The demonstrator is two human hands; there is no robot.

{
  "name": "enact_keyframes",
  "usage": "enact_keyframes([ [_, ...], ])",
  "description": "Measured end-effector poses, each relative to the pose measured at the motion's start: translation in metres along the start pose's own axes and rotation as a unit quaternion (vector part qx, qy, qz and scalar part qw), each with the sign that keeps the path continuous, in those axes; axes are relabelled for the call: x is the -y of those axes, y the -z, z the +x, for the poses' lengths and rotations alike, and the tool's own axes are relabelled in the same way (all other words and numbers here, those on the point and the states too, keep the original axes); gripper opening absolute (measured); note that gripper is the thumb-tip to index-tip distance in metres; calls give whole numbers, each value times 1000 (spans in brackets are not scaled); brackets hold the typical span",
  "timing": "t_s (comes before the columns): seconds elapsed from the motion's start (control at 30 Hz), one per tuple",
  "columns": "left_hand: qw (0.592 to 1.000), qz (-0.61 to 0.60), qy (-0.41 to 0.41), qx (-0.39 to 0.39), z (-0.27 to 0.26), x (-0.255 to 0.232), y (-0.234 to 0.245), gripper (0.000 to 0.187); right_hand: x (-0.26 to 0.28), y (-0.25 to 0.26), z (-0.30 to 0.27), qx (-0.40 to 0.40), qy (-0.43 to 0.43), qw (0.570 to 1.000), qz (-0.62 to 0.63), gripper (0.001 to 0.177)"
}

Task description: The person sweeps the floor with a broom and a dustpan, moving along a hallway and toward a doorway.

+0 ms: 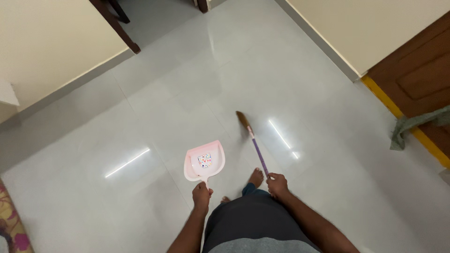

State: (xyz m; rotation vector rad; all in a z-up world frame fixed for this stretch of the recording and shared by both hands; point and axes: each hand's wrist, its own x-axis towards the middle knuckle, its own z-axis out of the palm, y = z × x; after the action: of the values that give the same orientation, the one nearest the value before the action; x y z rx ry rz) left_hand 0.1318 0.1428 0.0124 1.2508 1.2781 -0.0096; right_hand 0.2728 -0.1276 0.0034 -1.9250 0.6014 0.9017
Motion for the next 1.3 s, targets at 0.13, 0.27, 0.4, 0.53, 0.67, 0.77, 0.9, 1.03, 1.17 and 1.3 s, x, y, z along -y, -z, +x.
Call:
enact_keyframes([
  [0.13, 999, 17, -29, 3, 6, -2, -3, 40, 14, 1, 7, -17, 48, 999, 10, 43],
  [0.27, 998, -57, 27, 18, 9, -4, -11, 34, 26, 4, 11, -13, 49, 997, 56, 45],
  [0.4, 991, -114, 59, 44, 11, -5, -17, 33, 33, 10, 14, 22, 75, 997, 13, 50],
  [0.53, 994, -88, 53, 29, 11, -7, -27, 34, 34, 11, 19, 58, 72, 996, 0, 49],
  [0.67, 997, -63, 46, 20, 8, -15, -34, 38, 31, 11, 25, 89, 60, 994, -32, 47],
  [0.77, 996, -68, 47, 35, 10, -24, -35, 42, 29, 12, 30, 104, 27, 994, -5, 46],
  [0.9, 998, -47, 18, 37, 13, -30, -35, 45, 30, 14, 34, 69, -4, 998, 14, 46],
  [1.03, 999, -29, 14, 38, 17, -26, -33, 45, 41, 9, 27, 39, 7, 996, 78, 50],
  [1.17, 998, -27, 7, 56, 22, -22, -28, 45, 48, 11, 18, 5, -4, 1000, 26, 50],
  [1.3, 995, -23, 26, 94, 23, -22, -19, 44, 43, 3, 20, -15, 66, 998, 18, 53],
])
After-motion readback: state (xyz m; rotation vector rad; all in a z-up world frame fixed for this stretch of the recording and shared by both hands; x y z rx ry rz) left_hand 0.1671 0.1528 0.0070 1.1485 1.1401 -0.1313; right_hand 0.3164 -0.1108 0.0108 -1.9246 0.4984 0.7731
